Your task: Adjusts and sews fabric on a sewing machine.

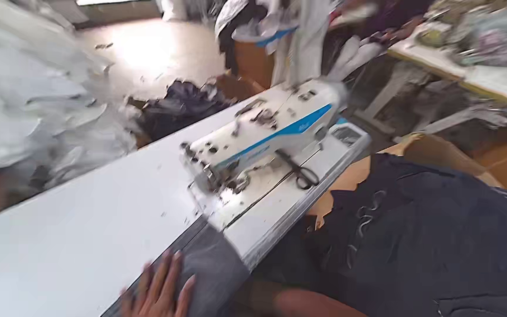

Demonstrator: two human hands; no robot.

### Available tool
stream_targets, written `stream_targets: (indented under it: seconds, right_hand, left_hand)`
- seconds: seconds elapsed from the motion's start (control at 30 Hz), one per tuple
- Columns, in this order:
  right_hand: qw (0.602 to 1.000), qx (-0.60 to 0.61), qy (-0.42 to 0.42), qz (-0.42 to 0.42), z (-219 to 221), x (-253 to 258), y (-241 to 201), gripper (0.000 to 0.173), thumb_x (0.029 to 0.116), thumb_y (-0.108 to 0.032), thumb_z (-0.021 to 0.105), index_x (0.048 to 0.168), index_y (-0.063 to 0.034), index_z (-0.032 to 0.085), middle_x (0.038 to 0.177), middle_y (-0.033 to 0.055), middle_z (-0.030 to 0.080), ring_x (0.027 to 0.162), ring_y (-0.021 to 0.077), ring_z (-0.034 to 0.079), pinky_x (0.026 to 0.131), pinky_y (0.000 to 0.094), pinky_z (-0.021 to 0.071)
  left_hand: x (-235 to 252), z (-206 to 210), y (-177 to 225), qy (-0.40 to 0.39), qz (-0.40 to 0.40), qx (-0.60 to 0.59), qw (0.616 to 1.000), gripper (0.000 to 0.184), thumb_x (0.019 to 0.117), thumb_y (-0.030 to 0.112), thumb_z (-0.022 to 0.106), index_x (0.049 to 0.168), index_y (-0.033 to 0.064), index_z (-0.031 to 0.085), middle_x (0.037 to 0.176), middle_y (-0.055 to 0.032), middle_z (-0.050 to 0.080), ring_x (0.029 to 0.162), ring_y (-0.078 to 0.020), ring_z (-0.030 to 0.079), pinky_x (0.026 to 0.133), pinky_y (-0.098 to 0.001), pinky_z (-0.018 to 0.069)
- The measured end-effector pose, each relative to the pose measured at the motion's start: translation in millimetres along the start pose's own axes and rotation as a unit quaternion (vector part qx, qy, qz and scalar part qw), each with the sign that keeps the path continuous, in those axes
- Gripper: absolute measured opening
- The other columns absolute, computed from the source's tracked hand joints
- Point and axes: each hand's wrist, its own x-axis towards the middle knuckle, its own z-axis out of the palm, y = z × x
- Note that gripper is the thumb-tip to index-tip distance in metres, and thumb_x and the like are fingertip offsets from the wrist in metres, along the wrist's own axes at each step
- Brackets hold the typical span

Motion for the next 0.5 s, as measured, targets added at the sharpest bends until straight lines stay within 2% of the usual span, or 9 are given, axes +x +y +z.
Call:
stream_targets:
  seconds: [0.07, 0.1, 0.2, 0.27, 0.3, 0.33, 0.4, 0.43, 0.5]
  right_hand:
    - [0.969, 0.122, -0.145, 0.160, -47, -2, -31, 0.044, 0.1084, -0.019, 0.052, 0.146, 0.0047, 0.051, 0.152, 0.0238, 0.051, 0.143, 0.0355, 0.046, 0.121, 0.0489, 0.0308]
    - [0.965, 0.122, -0.164, 0.164, -49, 2, -32, 0.047, 0.1083, -0.020, 0.052, 0.148, 0.0032, 0.049, 0.155, 0.0223, 0.048, 0.146, 0.0346, 0.043, 0.123, 0.0486, 0.0280]
    - [0.989, -0.043, -0.142, 0.015, -3, 16, -12, 0.043, 0.1079, -0.025, 0.048, 0.136, 0.0050, 0.060, 0.139, 0.0312, 0.058, 0.134, 0.0483, 0.053, 0.110, 0.0679, 0.0386]
    - [0.976, -0.117, -0.182, 0.002, -23, 5, -44, 0.033, 0.1027, -0.020, 0.056, 0.125, 0.0029, 0.065, 0.124, 0.0307, 0.065, 0.121, 0.0507, 0.061, 0.096, 0.0724, 0.0466]
    - [0.973, -0.131, -0.187, -0.006, -40, -7, -56, 0.028, 0.1016, -0.022, 0.057, 0.118, -0.0020, 0.068, 0.113, 0.0255, 0.069, 0.111, 0.0468, 0.066, 0.088, 0.0685, 0.0512]
    - [0.981, -0.121, -0.149, -0.024, -56, -18, -61, 0.025, 0.1021, -0.026, 0.055, 0.109, -0.0072, 0.069, 0.100, 0.0196, 0.071, 0.098, 0.0417, 0.070, 0.077, 0.0636, 0.0544]
    - [0.994, -0.037, 0.091, -0.055, -76, -33, -54, 0.026, 0.1024, -0.033, 0.055, 0.096, -0.0154, 0.073, 0.078, 0.0064, 0.070, 0.073, 0.0259, 0.071, 0.062, 0.0510, 0.0570]
    - [0.970, -0.004, 0.237, -0.058, -83, -32, -49, 0.025, 0.1021, -0.034, 0.057, 0.097, -0.0168, 0.074, 0.077, 0.0011, 0.069, 0.069, 0.0175, 0.069, 0.059, 0.0425, 0.0575]
    - [0.899, 0.003, 0.436, -0.030, -107, -11, -36, 0.026, 0.1006, -0.033, 0.062, 0.113, -0.0137, 0.075, 0.096, 0.0020, 0.073, 0.083, 0.0152, 0.070, 0.069, 0.0366, 0.0607]
  left_hand:
    - [3, 1, 24, 0.048, -0.006, -0.011, 0.999, 0.057, 0.1060, 0.057, 0.034, 0.147, 0.0276, 0.060, 0.156, 0.0000, 0.052, 0.148, -0.0345, 0.042, 0.119, -0.0658, 0.0275]
    - [17, -2, 29, 0.065, -0.014, -0.019, 0.998, 0.050, 0.1069, 0.052, 0.037, 0.133, 0.0261, 0.071, 0.146, 0.0001, 0.062, 0.141, -0.0319, 0.051, 0.117, -0.0601, 0.0361]
    - [70, -3, 38, 0.068, -0.037, -0.053, 0.996, 0.040, 0.1033, 0.046, 0.052, 0.104, 0.0146, 0.076, 0.118, -0.0066, 0.072, 0.119, -0.0291, 0.064, 0.099, -0.0503, 0.0519]
    - [98, 3, 38, 0.058, -0.038, -0.089, 0.994, 0.042, 0.0990, 0.051, 0.060, 0.107, 0.0120, 0.071, 0.108, -0.0094, 0.068, 0.103, -0.0312, 0.064, 0.084, -0.0498, 0.0513]
    - [104, 6, 36, 0.052, -0.032, -0.105, 0.993, 0.044, 0.0976, 0.054, 0.061, 0.107, 0.0119, 0.070, 0.099, -0.0085, 0.066, 0.094, -0.0299, 0.064, 0.078, -0.0486, 0.0509]
    - [108, 9, 33, 0.048, -0.023, -0.117, 0.992, 0.045, 0.0969, 0.056, 0.061, 0.103, 0.0124, 0.070, 0.093, -0.0071, 0.065, 0.089, -0.0284, 0.063, 0.076, -0.0476, 0.0491]
    - [109, 15, 29, 0.050, -0.004, -0.147, 0.988, 0.044, 0.0970, 0.057, 0.060, 0.098, 0.0140, 0.071, 0.089, -0.0040, 0.065, 0.088, -0.0252, 0.061, 0.078, -0.0458, 0.0454]
    - [102, 16, 28, 0.052, -0.001, -0.161, 0.986, 0.043, 0.0973, 0.056, 0.060, 0.097, 0.0149, 0.072, 0.089, -0.0024, 0.066, 0.088, -0.0235, 0.060, 0.079, -0.0448, 0.0451]
    - [96, 15, 27, 0.063, 0.005, -0.187, 0.980, 0.041, 0.0979, 0.055, 0.060, 0.099, 0.0166, 0.073, 0.092, 0.0000, 0.068, 0.089, -0.0204, 0.061, 0.080, -0.0430, 0.0456]
